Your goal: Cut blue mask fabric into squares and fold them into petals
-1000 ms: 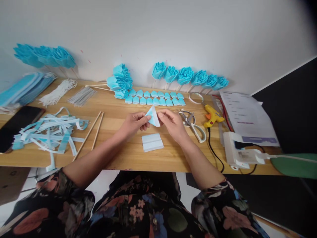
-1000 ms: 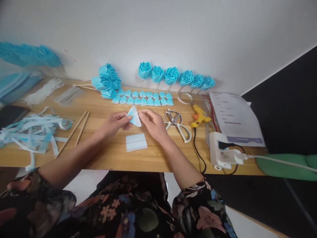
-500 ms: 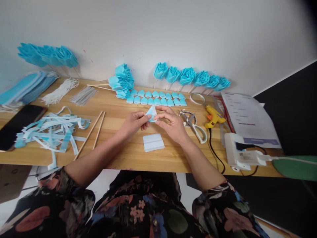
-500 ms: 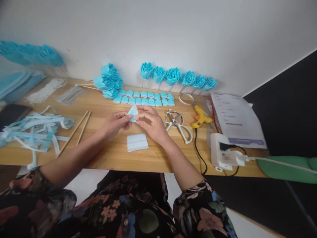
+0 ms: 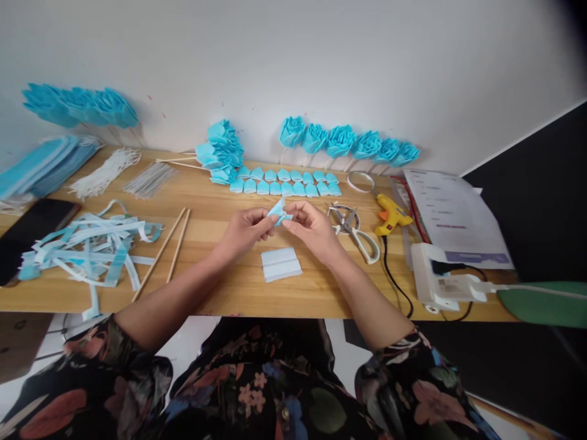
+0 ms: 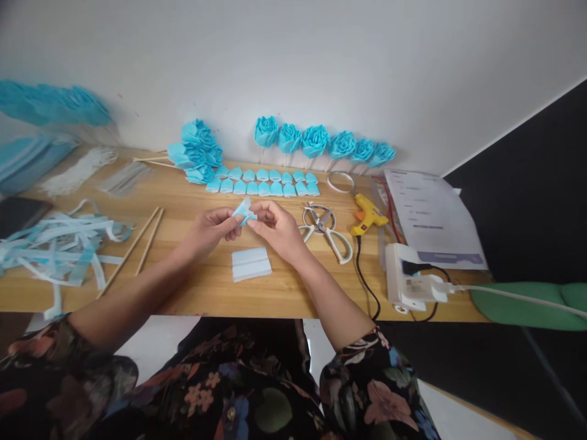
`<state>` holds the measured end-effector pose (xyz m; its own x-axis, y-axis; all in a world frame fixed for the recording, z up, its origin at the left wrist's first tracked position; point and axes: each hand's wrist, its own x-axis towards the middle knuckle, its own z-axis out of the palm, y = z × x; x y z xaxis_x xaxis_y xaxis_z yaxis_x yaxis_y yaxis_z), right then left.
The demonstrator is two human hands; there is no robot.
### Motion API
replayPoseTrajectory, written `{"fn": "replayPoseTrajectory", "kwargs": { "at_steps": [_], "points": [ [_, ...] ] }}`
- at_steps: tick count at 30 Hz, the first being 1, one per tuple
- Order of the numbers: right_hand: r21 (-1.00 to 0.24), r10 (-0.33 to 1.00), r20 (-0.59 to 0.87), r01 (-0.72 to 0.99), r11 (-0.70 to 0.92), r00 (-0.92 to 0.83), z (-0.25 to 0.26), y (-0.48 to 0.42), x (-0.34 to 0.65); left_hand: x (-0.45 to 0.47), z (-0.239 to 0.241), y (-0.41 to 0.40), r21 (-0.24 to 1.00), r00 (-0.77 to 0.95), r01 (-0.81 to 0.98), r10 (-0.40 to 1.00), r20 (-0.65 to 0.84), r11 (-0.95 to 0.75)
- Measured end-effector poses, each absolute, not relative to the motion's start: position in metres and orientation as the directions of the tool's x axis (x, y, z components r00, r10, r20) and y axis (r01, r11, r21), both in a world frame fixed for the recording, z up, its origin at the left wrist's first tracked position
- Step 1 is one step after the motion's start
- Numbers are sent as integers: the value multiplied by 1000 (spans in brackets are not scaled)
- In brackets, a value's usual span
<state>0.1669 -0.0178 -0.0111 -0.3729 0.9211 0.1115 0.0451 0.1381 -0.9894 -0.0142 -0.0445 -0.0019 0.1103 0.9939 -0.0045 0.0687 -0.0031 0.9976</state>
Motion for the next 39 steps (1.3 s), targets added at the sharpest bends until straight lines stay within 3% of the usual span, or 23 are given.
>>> {"fn": "replayPoseTrajectory", "kwargs": {
  "at_steps": [13,22,26,32,39],
  "points": [
    [-962,872,188,93,256,-451,-11,-20,170,-16,-7,-42,952,181,-237,971,-153,194],
    [-960,882,155,143,241,-445,-7,-20,170,-16,-5,-42,996,137,-59,988,-65,74],
    [-976,901,157,76,204,-404,-10,-18,169,-15,-1,-43,999,111,47,994,-24,19],
    [-994,916,105,-11,110,-386,-14,-15,167,-14,-2,-43,996,117,89,993,-17,7],
    [-987,910,143,11,159,-388,-14,-16,169,-14,0,-44,995,122,93,992,-29,17]
  ]
}}
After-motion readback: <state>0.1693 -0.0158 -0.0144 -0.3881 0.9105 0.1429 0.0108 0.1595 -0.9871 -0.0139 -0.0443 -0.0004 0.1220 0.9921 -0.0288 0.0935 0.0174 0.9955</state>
